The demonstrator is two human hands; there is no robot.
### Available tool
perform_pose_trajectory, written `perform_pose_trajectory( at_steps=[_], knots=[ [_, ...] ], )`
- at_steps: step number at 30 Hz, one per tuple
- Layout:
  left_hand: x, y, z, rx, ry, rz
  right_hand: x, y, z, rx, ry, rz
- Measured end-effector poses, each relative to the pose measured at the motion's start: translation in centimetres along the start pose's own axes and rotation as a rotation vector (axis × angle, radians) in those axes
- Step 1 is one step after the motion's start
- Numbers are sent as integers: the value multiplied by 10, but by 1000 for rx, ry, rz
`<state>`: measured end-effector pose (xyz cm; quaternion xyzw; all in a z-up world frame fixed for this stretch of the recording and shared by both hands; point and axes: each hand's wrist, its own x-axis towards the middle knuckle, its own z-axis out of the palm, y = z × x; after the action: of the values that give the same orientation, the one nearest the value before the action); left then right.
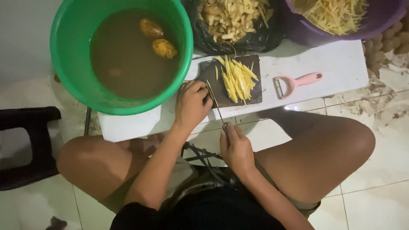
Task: Cutting peeled potatoes into thin julienne strips using a kitchen knife on a small cutting board.
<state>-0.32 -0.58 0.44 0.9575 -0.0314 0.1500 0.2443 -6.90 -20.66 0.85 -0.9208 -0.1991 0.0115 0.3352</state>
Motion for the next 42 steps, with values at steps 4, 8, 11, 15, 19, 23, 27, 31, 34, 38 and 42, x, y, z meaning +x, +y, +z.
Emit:
perform_pose_trajectory(
  at_steps=[4,8,11,15,19,23,27,31,34,38,42],
  knots=[
    [1,4,-5,21,-16,-10,-2,7,10,0,-21,13],
    [-2,0,1,22,-16,-24,5,-1,9,-15,-23,15],
    [-3,-2,3,11,7,-14,6,4,12,-32,-12,11],
    [-2,-1,2,30,35,-16,5,10,16,-5,-12,19],
    [-2,4,-2,17,5,-57,0,7,3,76,-46,37],
    [-5,3,-1,-36,35,-60,-2,11,3,13,-3,54],
    [-6,7,-8,-170,53,-145,-2,6,3,4,-26,53],
    [-5,10,-13,-254,68,-180,1,2,5,52,-32,51],
    [-6,5,-8,-217,62,-150,1,-1,5,48,-21,29],
    [-8,0,-4,-149,62,-102,4,-4,4,-12,-36,15],
    [-8,-1,-6,-137,96,-44,6,-2,9,-58,-32,7]
  ],
)
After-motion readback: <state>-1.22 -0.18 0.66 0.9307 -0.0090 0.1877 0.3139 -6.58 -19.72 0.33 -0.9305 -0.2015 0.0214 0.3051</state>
